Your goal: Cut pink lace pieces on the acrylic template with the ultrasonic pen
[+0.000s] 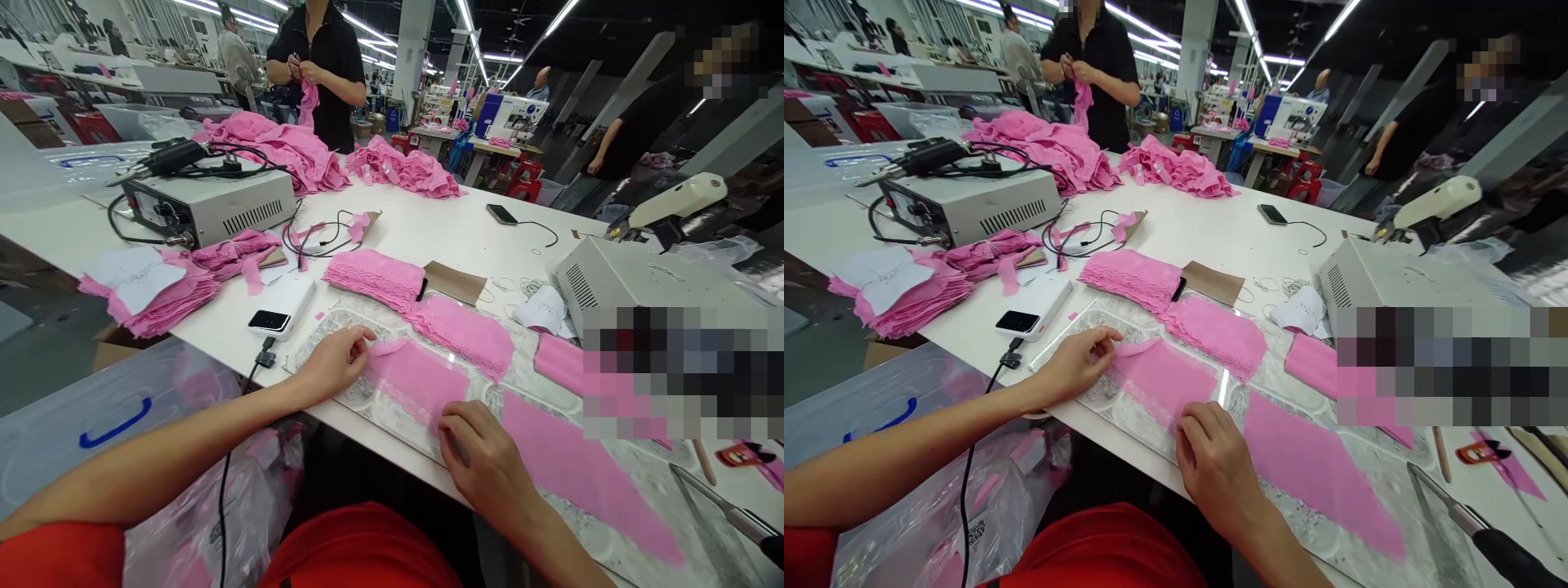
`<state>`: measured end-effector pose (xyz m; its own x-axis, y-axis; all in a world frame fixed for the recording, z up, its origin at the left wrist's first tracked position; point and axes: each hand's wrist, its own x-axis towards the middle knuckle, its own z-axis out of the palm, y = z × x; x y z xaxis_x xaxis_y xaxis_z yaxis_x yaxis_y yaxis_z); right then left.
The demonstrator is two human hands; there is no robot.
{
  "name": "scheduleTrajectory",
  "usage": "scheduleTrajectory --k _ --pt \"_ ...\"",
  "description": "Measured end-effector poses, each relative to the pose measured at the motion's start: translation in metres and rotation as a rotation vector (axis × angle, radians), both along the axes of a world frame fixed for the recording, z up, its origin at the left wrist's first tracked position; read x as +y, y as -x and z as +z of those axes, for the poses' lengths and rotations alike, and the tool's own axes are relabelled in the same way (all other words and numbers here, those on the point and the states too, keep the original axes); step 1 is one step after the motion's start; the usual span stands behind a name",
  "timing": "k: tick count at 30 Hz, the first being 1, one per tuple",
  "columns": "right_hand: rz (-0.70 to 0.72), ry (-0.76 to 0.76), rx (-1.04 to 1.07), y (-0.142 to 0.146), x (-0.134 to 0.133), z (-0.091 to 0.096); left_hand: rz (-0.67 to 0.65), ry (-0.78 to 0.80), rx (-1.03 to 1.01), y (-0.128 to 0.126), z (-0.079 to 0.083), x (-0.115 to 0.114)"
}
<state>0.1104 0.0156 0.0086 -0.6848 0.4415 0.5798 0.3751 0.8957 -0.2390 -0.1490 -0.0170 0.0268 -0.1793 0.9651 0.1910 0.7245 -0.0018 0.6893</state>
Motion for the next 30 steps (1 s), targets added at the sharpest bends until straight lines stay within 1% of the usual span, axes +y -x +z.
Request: scheduleTrajectory --k 5,9,13,18,25,30 --pt "-0.038 0.055 0.024 -0.012 0.002 0.004 -0.003 0.008 0.053 0.001 0.000 -0.004" --pt "-0.071 0.118 0.063 -0.020 0.006 0.008 -0.009 0.029 0.098 0.005 0.000 -0.002" --pt "-0.056 0.128 0.042 -0.017 0.008 0.011 -0.009 0.033 0.158 0.008 -0.003 0.002" --pt "-0.066 0.104 -0.013 -0.010 0.010 0.010 -0.008 0.035 0.141 0.008 -0.004 0.003" --pt "-0.093 0.108 -0.047 -0.008 0.014 0.004 -0.016 0.039 0.103 0.007 0.001 0.002" --pt "-0.087 0.121 -0.009 -0.009 0.015 0.007 -0.007 0.056 0.095 0.005 0.005 0.001"
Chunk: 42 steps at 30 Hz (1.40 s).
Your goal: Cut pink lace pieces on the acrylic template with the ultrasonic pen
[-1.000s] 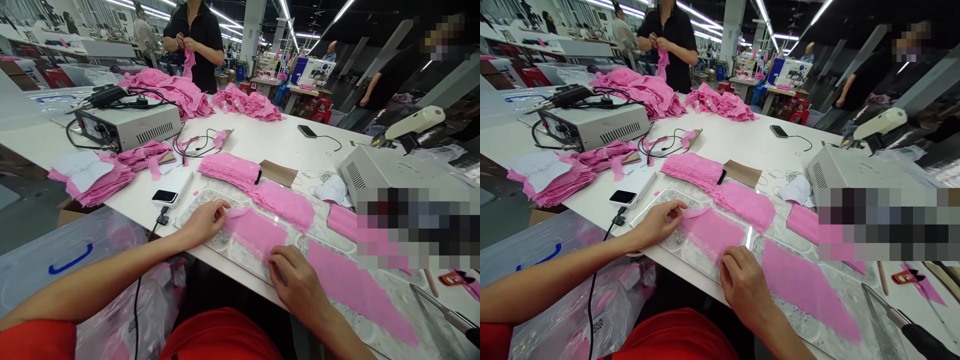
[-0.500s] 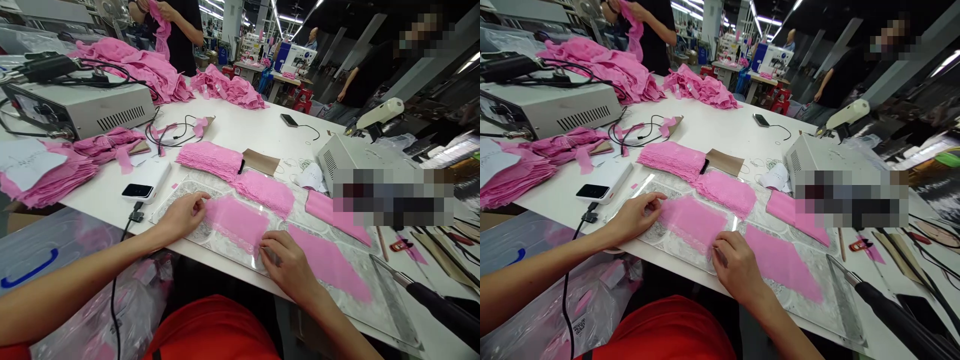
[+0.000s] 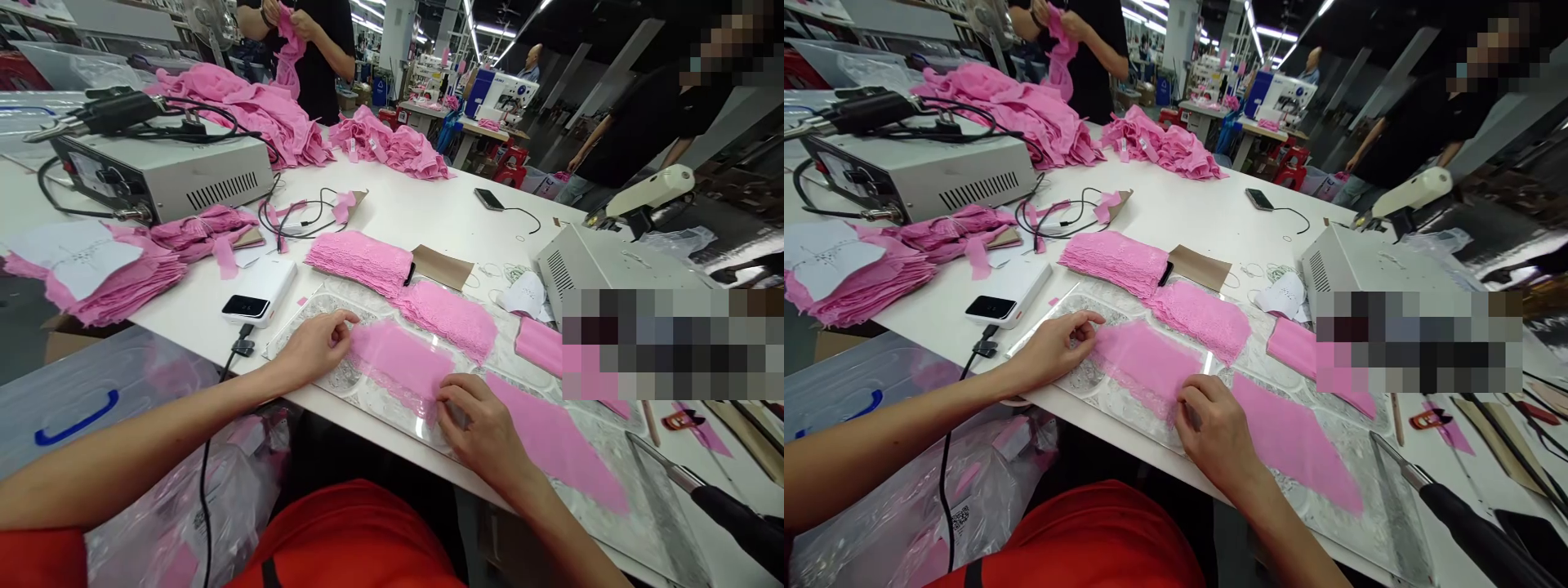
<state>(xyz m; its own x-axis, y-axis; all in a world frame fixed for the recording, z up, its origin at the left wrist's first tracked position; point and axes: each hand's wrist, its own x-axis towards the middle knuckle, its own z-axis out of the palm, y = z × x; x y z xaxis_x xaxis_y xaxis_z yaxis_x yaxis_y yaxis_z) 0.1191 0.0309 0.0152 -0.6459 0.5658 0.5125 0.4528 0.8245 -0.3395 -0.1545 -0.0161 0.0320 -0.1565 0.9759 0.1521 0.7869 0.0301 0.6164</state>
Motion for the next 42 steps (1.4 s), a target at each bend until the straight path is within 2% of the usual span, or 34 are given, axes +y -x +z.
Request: scheduleTrajectory --k 8,16,21,24,27,30,34,38,42 --pt "0.071 -0.008 -0.013 0.002 -0.012 0.006 -0.015 -0.044 0.036 0.003 -0.004 -0.003" --pt "0.077 -0.060 -0.041 0.001 -0.014 -0.004 -0.034 -0.097 0.241 0.002 -0.013 -0.008" --pt "0.043 -0.043 -0.020 -0.002 -0.019 -0.002 -0.175 -0.266 0.498 0.011 -0.017 -0.015" --pt "-0.054 -0.062 0.032 -0.021 -0.013 0.002 -0.217 -0.359 0.592 0.020 -0.018 -0.016" --pt "-0.263 -0.094 0.053 -0.064 -0.001 0.004 -0.226 -0.416 0.651 0.020 -0.013 -0.010" --pt "-0.459 -0.122 0.030 -0.119 0.008 0.002 -0.351 -0.476 0.619 -0.002 -0.005 0.001" --pt "-0.620 -0.153 0.051 -0.174 0.005 -0.003 -0.677 -0.514 0.518 -0.061 0.000 0.029" --pt "-0.651 -0.079 0.081 -0.194 -0.009 -0.005 -0.913 -0.415 0.475 -0.124 -0.006 0.066" --pt "-0.701 0.051 0.114 -0.201 -0.021 -0.004 -1.064 -0.288 0.475 -0.160 -0.019 0.091"
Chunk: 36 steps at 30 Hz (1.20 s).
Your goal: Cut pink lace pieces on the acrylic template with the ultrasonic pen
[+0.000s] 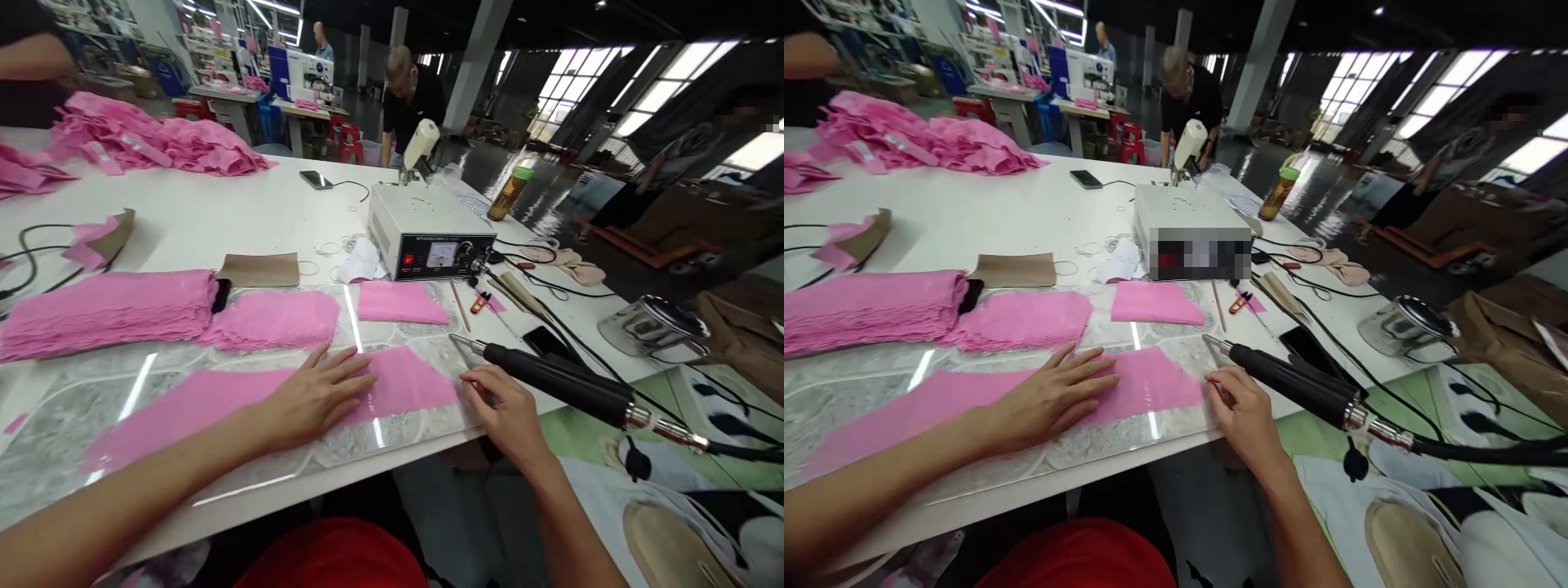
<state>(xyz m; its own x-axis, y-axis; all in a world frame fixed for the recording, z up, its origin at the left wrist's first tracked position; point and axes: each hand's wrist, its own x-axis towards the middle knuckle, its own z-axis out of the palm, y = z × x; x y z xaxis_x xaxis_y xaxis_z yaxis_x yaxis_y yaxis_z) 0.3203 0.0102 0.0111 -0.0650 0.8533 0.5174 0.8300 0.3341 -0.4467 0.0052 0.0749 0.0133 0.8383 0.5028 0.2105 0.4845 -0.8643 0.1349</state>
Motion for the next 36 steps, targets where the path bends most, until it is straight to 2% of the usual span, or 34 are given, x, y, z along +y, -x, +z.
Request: scheduleTrajectory --k 5,12,19,25,36 --pt "0.023 0.188 0.119 -0.003 -0.003 0.003 0.020 0.025 0.051 -0.007 -0.006 0.005" --pt "0.039 0.305 0.128 0.001 0.008 0.002 0.051 0.013 0.075 -0.007 -0.001 0.000" --pt "0.025 0.292 0.040 0.001 0.009 0.000 0.054 -0.001 0.052 -0.008 -0.005 -0.001" --pt "0.009 0.304 0.044 0.000 0.008 0.003 0.067 -0.010 0.015 -0.008 -0.012 -0.001" --pt "0.034 0.233 -0.002 0.001 0.013 0.007 0.077 0.018 0.029 -0.011 -0.005 -0.004"
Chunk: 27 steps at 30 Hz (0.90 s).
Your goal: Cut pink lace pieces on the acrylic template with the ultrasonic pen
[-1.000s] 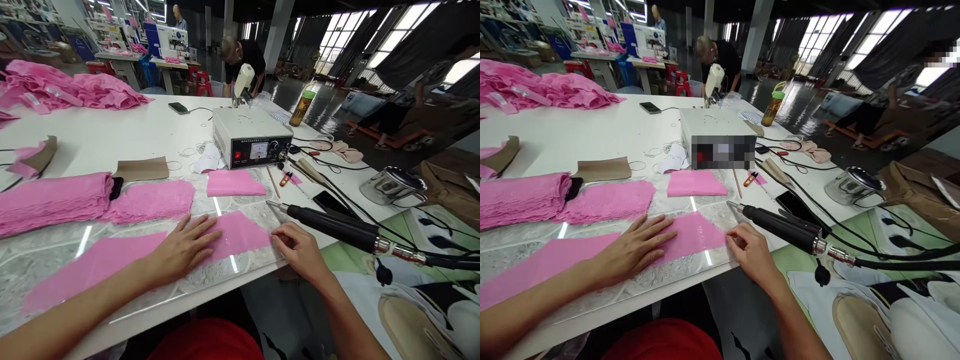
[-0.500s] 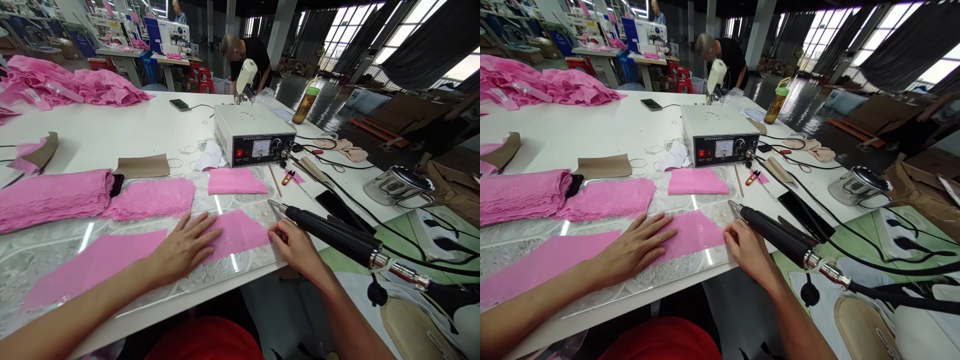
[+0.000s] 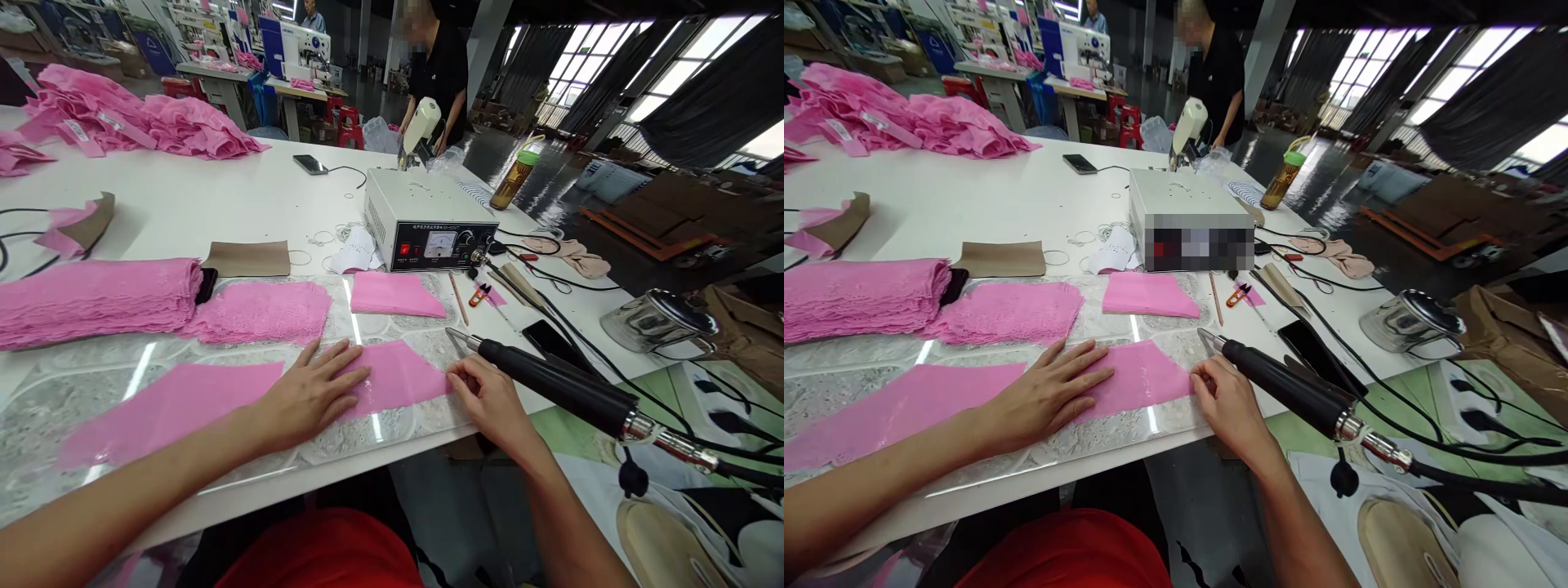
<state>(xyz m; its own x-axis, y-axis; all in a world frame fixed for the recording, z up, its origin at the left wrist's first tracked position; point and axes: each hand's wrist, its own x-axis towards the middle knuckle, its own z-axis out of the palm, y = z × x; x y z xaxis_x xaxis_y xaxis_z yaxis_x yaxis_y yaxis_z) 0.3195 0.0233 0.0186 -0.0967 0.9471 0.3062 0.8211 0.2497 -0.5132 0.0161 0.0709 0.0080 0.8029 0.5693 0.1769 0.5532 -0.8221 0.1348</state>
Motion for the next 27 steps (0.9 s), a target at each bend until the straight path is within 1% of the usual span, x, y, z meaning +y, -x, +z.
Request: scheduleTrajectory --k 7,12,17,20,23,27 --pt "-0.023 0.008 -0.099 0.004 0.004 0.001 0.023 -0.035 -0.002 -0.001 -0.003 -0.001" --pt "-0.017 0.009 -0.054 0.006 0.010 0.003 0.031 -0.049 0.025 -0.004 0.002 -0.003" --pt "0.034 0.023 -0.020 0.014 0.029 0.008 0.019 -0.015 0.023 -0.016 0.009 -0.003" --pt "0.073 0.035 -0.007 0.020 0.037 0.011 0.008 0.043 0.025 -0.026 0.011 0.000" --pt "0.092 0.013 0.010 0.021 0.033 0.011 -0.012 0.106 0.039 -0.036 0.012 0.005" --pt "0.093 -0.045 0.031 0.011 0.012 0.002 -0.014 0.121 0.078 -0.046 0.013 0.010"
